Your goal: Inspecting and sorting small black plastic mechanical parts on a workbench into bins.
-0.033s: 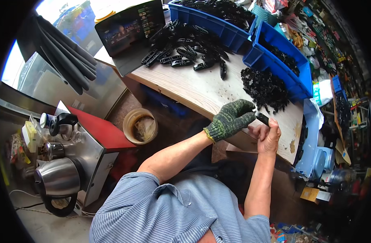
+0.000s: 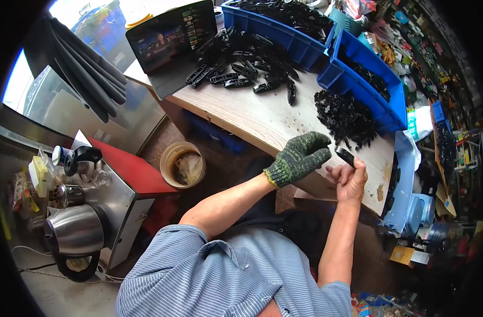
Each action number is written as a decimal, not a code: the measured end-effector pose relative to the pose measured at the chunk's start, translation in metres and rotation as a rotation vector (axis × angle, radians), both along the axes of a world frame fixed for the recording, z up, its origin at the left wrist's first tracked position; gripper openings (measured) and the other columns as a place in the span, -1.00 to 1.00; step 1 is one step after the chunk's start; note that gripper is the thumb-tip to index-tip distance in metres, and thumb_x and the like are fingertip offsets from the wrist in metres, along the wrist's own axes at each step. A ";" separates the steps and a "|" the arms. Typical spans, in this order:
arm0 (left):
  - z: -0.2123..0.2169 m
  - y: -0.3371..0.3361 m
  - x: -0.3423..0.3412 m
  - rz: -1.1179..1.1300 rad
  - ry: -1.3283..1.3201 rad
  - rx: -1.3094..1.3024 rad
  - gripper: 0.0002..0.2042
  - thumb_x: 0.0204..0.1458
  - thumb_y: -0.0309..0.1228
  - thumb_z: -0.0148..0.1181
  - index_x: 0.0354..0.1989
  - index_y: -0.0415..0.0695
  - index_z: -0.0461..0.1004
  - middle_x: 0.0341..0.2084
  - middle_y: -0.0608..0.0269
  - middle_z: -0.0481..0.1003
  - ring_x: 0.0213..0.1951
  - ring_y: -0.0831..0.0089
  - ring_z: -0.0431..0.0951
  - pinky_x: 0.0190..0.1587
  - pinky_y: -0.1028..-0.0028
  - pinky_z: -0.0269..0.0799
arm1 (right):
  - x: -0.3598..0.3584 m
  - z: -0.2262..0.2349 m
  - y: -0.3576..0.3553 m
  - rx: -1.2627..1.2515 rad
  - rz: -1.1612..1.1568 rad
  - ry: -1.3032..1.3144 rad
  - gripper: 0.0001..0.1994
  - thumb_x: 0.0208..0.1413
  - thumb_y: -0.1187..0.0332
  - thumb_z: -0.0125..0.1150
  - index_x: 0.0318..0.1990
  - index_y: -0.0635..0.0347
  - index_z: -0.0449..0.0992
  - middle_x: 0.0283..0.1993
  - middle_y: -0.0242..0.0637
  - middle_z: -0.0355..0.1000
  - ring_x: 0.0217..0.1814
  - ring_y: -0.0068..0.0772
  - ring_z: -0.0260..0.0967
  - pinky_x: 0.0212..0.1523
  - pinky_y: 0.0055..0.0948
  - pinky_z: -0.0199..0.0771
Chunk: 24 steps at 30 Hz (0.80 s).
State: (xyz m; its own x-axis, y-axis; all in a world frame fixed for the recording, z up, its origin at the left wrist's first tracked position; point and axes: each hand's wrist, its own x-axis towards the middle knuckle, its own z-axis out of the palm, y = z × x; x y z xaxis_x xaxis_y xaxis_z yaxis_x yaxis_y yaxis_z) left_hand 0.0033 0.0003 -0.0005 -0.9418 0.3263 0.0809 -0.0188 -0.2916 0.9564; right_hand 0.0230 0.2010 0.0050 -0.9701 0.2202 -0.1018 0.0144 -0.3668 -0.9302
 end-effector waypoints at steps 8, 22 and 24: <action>-0.010 -0.090 0.040 0.303 0.315 -0.253 -0.78 0.18 -0.51 0.22 -0.03 -0.27 0.55 -0.25 0.19 0.60 -0.18 0.49 0.58 -0.07 0.49 0.50 | 0.009 0.031 0.100 -0.175 -0.727 -0.044 -0.53 0.10 -0.12 0.23 -0.14 0.05 0.28 -0.80 -0.26 0.04 -0.57 -0.11 0.37 -0.06 0.43 0.48; -0.009 -0.217 0.006 1.066 0.593 -0.814 -0.54 -0.07 -0.45 0.40 0.07 -0.18 0.49 0.00 -0.06 0.52 0.09 0.06 0.49 0.17 0.16 0.40 | -0.050 0.041 -0.007 0.131 -0.190 0.029 -0.60 0.12 0.02 0.32 -0.13 0.13 0.39 -0.74 -0.37 0.22 -0.56 -0.27 0.49 -0.29 0.14 0.68; -0.004 -0.221 -0.019 1.129 0.751 -1.034 -0.48 -0.09 -0.34 0.41 0.11 -0.16 0.47 0.01 -0.07 0.50 0.13 -0.05 0.44 0.27 0.03 0.26 | -0.064 0.054 -0.037 0.147 -0.100 0.048 -0.60 0.13 0.04 0.32 -0.10 0.14 0.41 -0.73 -0.37 0.24 -0.55 -0.28 0.52 -0.32 0.09 0.70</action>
